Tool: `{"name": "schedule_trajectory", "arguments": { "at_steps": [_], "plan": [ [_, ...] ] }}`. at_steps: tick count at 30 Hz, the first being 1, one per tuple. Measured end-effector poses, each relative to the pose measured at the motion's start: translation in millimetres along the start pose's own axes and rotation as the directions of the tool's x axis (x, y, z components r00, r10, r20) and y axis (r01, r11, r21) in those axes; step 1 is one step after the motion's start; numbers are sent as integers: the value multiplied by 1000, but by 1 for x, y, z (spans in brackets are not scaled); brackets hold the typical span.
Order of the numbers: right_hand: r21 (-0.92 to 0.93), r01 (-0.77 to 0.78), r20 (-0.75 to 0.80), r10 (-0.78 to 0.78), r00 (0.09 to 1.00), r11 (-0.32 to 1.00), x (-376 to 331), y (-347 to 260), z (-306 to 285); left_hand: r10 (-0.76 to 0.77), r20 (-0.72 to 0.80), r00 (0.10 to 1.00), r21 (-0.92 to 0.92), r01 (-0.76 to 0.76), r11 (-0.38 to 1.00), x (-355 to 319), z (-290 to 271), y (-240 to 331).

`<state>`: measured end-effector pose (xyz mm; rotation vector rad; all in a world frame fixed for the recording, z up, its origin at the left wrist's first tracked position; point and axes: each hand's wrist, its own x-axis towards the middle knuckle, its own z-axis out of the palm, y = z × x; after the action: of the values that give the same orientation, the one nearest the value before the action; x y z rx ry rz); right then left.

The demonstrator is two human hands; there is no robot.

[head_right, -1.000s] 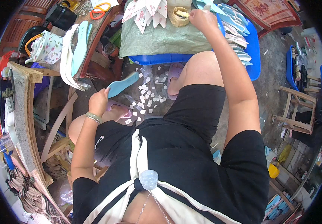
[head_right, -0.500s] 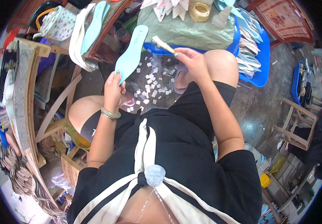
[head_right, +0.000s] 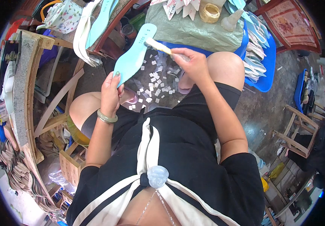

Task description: Applying glue to shoe insoles with a brush in a manufacturing setting.

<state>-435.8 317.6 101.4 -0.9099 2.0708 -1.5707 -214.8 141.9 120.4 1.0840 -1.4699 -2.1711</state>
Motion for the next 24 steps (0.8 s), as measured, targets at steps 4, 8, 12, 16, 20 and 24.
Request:
{"name": "schedule_trajectory", "arguments": {
  "at_steps": [4,8,12,16,20,24],
  "plan": [
    [121,-124,-40,130,991,985,14,5,-22,26,-18,999,73,-25,997,-7,2,7],
    [-29,-213,-9,213,977,977,26,0,-44,-43,117,992,105,30,994,-4,-19,12],
    [-151,-26,88,39,995,988,42,0,-64,-94,190,977,212,53,976,1,-27,20],
    [-345,155,322,-38,946,926,60,-17,-73,-167,231,959,285,97,954,5,-25,28],
    [-289,377,595,-144,791,880,69,-44,-63,-172,252,952,315,88,945,6,-17,29],
    [-236,468,647,-221,730,852,73,-45,-53,-195,251,948,299,116,947,10,-8,29]
  ]
}}
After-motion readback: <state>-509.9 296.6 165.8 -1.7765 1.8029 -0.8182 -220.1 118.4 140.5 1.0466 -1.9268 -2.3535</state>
